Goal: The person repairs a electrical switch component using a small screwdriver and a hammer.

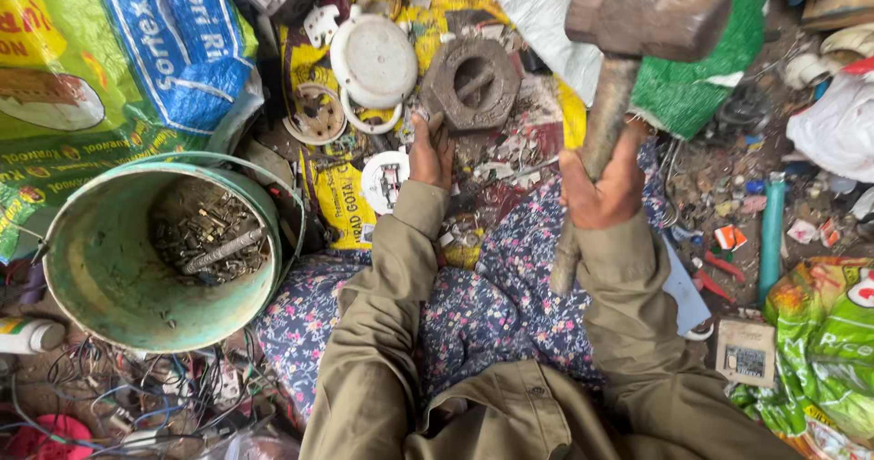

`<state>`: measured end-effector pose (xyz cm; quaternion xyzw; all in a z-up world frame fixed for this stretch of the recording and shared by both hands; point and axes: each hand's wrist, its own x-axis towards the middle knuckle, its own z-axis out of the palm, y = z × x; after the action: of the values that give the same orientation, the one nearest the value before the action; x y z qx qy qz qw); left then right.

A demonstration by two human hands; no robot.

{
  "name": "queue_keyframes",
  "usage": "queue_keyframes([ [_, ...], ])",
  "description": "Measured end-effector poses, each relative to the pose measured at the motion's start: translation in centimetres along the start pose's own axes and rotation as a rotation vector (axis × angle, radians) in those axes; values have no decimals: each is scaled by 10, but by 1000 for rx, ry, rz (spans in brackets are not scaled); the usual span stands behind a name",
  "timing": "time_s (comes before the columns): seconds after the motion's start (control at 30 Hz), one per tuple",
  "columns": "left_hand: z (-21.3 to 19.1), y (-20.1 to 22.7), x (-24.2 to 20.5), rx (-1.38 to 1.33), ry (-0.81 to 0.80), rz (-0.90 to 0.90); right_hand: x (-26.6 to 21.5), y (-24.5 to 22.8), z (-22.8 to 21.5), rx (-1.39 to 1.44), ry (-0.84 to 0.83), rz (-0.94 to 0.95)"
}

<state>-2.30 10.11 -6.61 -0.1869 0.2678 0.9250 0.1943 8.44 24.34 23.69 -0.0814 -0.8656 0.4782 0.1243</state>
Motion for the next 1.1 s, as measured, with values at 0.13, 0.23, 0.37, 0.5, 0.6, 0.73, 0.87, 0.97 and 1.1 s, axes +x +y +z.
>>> queue_keyframes([
  [0.13, 13, 35, -27, 96, 77, 104, -43, 25, -5, -162, -136, 166],
  [0.23, 12, 90, -58, 451, 110, 379, -81, 68, -2, -81, -279, 423],
  [0.37, -22, 140, -113, 1141, 322, 630, -138, 128, 8, 14, -391, 718],
  [0.5, -57, 127, -134, 1641, 229, 763, -159, 167, 21, 229, -371, 882],
  [0.6, -74, 105, -118, 1694, 248, 746, -162, 183, 22, 265, -421, 868],
  [0.73, -74, 116, -101, 1652, 91, 663, -152, 182, 28, 256, -443, 911],
  [0.87, -60, 123, -100, 1724, 0, 621, -150, 178, 29, 280, -444, 906],
  [0.97, -54, 127, -99, 1656, 4, 486, -148, 180, 29, 274, -439, 920],
  [1.1, -59, 141, -95, 1375, -51, 24, -148, 192, 33, 294, -447, 954],
])
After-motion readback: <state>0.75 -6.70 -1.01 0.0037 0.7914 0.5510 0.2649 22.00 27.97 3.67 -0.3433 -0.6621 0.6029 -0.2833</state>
